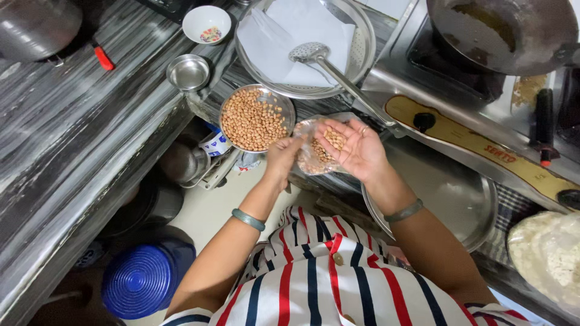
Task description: The person transfers peanuts from a plastic bag into a metal bowl, repeatedly scooping and pouring them. The person occasionally picks up individual peanuts and places them back into the bowl.
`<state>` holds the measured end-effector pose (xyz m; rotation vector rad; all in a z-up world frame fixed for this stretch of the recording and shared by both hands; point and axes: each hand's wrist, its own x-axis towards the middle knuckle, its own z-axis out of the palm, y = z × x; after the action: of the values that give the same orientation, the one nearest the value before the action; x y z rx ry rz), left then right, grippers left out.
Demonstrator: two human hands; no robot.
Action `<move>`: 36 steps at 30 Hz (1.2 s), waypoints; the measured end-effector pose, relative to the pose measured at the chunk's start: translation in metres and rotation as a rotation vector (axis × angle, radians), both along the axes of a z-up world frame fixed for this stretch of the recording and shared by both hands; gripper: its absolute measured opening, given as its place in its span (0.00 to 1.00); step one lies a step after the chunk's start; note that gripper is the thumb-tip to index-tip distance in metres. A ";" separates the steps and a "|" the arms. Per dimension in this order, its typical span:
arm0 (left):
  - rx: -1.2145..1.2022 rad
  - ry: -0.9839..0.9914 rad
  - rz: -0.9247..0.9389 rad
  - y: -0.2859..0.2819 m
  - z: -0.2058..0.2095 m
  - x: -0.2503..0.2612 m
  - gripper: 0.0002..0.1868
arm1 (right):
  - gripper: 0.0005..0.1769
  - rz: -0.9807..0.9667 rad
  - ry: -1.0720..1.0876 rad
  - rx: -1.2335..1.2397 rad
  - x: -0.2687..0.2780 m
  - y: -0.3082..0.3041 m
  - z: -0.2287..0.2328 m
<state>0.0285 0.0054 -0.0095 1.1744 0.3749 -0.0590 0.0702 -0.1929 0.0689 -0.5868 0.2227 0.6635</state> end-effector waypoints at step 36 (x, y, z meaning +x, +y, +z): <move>0.235 0.114 -0.142 -0.020 -0.081 -0.014 0.11 | 0.18 0.591 -1.742 -1.259 0.051 0.159 -0.062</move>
<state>0.0148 -0.0146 -0.0910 1.4335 0.4057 -0.2106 0.1215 -0.0343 0.0071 -2.2593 -1.3260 0.2762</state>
